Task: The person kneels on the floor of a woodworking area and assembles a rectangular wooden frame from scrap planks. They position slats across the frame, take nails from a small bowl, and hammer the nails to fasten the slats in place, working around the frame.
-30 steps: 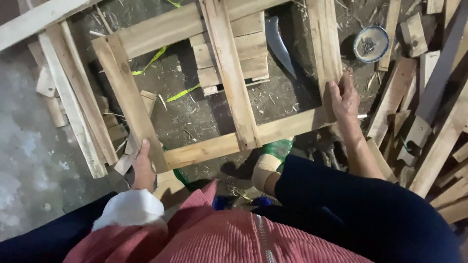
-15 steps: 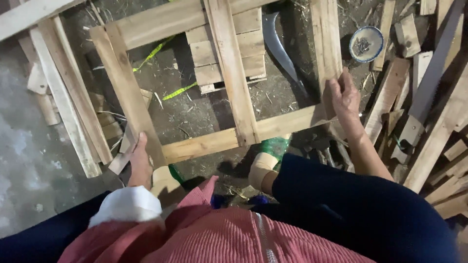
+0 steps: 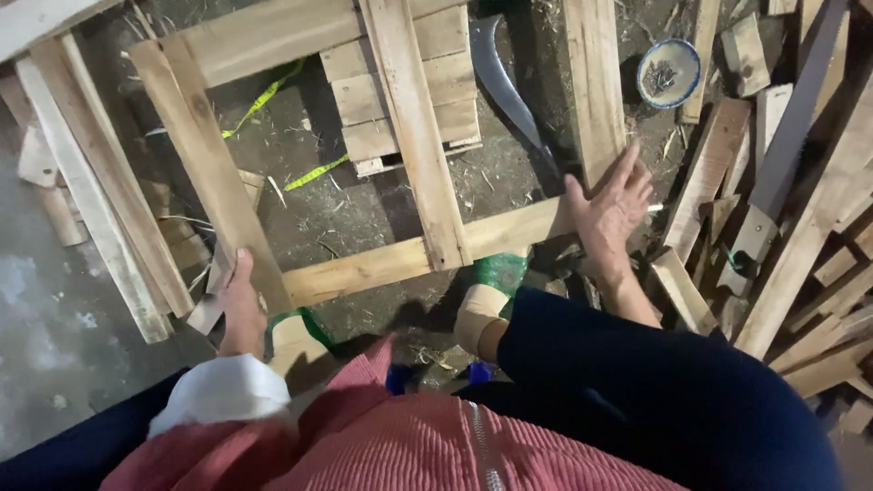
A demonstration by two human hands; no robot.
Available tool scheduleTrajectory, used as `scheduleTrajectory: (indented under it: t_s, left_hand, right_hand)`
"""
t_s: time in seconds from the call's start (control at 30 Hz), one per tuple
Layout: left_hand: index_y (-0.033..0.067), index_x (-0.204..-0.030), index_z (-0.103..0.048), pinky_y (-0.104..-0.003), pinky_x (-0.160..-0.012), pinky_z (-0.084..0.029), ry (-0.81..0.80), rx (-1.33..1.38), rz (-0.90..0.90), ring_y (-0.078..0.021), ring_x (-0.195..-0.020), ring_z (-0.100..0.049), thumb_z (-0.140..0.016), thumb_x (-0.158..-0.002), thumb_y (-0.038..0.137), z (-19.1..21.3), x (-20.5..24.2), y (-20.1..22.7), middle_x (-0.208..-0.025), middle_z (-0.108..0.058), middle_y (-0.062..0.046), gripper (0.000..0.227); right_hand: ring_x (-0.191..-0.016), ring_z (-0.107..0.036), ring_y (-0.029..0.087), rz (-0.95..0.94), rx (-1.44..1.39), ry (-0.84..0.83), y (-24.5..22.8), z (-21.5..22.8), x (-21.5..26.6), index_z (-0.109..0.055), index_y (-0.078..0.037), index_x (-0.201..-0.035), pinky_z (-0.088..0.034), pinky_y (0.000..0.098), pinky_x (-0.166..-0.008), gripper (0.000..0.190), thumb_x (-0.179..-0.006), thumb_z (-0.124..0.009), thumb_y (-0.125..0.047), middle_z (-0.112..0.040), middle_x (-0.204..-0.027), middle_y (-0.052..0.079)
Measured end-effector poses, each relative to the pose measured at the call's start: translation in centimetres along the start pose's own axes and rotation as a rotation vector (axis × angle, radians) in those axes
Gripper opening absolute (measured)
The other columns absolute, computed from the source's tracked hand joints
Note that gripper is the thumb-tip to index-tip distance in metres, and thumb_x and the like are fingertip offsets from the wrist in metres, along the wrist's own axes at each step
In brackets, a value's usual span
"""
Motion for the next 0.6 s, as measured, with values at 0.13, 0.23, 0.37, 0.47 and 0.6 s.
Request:
scheduleTrajectory:
  t_s: [0.13,0.23,0.37,0.47,0.6]
  left_hand:
    - [0.0054,-0.153,-0.037,-0.061,-0.118,-0.032,-0.006,-0.045,-0.051,-0.0443,-0.145,-0.037,-0.084,-0.094,0.054,0.7,-3.2,-1.7,-0.157,-0.039,-0.022,0.09]
    - [0.0034,-0.155,-0.033,-0.064,-0.118,-0.028,-0.016,-0.08,-0.053,-0.0477,-0.146,-0.034,-0.079,-0.098,0.056,0.9,-3.6,-1.9,-0.158,-0.036,-0.025,0.09]
    - [0.0074,-0.155,-0.036,-0.062,-0.117,-0.034,-0.015,-0.113,-0.04,-0.0447,-0.144,-0.039,-0.08,-0.095,0.061,1.5,-6.4,-4.2,-0.157,-0.039,-0.023,0.092]
    - [0.0072,-0.156,-0.034,-0.062,-0.117,-0.033,-0.013,-0.107,-0.02,-0.0443,-0.144,-0.039,-0.082,-0.092,0.063,1.1,-6.1,-4.2,-0.158,-0.038,-0.024,0.098]
    - [0.0073,-0.157,-0.036,-0.059,-0.117,-0.036,-0.058,-0.089,-0.042,-0.0463,-0.146,-0.036,-0.081,-0.094,0.057,0.8,-2.6,-1.9,-0.158,-0.036,-0.025,0.092]
  right_hand:
    - [-0.121,-0.058,0.052,-0.036,-0.01,-0.011,2.6,-1.9,-0.7,-0.014,-0.014,-0.165,-0.053,0.0641,-0.087,0.1,-0.098,-0.075,-0.056,-0.052,-0.137,0.032]
    - [-0.11,-0.065,0.05,0.002,0.045,-0.048,3.2,-2.2,-1.2,-0.02,-0.02,-0.164,-0.053,0.0695,-0.067,0.095,-0.094,-0.072,-0.058,-0.056,-0.134,0.025]
    - [-0.12,-0.059,0.053,0.132,-0.097,0.049,3.5,-1.5,-1.6,-0.031,-0.011,-0.162,-0.053,0.0644,-0.086,0.093,-0.093,-0.077,-0.054,-0.057,-0.133,0.033]
    - [-0.129,-0.054,0.052,0.149,-0.09,0.054,4.5,-1.9,-1.7,-0.031,-0.01,-0.162,-0.05,0.0619,-0.096,0.094,-0.094,-0.075,-0.059,-0.056,-0.138,0.037]
    - [-0.131,-0.052,0.051,0.116,-0.059,0.015,3.8,-1.6,-1.9,-0.03,-0.01,-0.161,-0.049,0.0636,-0.096,0.091,-0.096,-0.076,-0.054,-0.055,-0.14,0.037]
Point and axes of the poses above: each hand's wrist, its own x-axis away from the middle knuckle, its own z-axis out of the back of the hand, y = z × x, the point moved 2 cm from there along -x, towards the middle knuckle
